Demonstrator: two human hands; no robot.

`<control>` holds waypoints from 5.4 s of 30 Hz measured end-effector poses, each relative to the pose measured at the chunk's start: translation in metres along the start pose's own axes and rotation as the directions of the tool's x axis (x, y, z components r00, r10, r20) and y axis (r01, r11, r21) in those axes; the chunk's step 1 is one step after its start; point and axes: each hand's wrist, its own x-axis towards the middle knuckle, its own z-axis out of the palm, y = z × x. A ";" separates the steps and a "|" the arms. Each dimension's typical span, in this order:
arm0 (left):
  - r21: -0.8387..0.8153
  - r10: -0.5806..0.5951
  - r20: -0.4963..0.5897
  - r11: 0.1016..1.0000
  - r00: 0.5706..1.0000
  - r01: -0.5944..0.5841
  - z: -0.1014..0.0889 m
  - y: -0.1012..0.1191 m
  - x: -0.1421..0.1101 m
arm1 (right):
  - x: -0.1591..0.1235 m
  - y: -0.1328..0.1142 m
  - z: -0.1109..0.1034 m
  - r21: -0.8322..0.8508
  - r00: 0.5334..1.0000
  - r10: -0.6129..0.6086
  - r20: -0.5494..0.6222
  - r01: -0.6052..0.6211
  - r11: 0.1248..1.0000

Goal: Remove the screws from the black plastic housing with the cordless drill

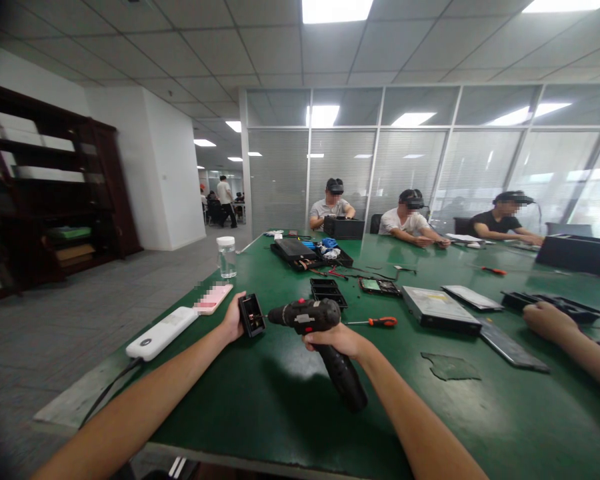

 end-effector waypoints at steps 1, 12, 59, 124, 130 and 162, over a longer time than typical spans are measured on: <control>0.000 -0.002 -0.001 1.000 1.000 0.002 0.000 0.000 0.000 | 0.000 0.000 0.000 0.001 1.000 -0.001 0.001 0.001 1.000; 0.013 -0.002 0.014 1.000 1.000 0.002 0.003 0.001 -0.004 | -0.001 -0.001 0.002 0.012 1.000 0.002 -0.010 -0.002 1.000; 0.008 -0.005 0.029 1.000 1.000 0.005 -0.005 -0.002 0.007 | -0.001 -0.005 0.003 0.035 0.999 -0.034 0.001 0.034 0.999; 0.002 -0.013 -0.005 1.000 1.000 0.013 -0.001 -0.001 0.003 | -0.002 -0.005 0.007 0.147 0.999 0.027 -0.031 -0.022 0.989; 0.017 -0.001 0.049 1.000 0.999 0.000 -0.003 -0.002 0.005 | -0.001 -0.001 0.006 0.169 0.998 0.035 -0.054 -0.026 0.985; -0.004 -0.043 -0.025 0.999 0.999 0.043 0.000 0.000 0.001 | 0.000 -0.005 0.008 0.183 0.999 0.034 -0.026 -0.028 0.983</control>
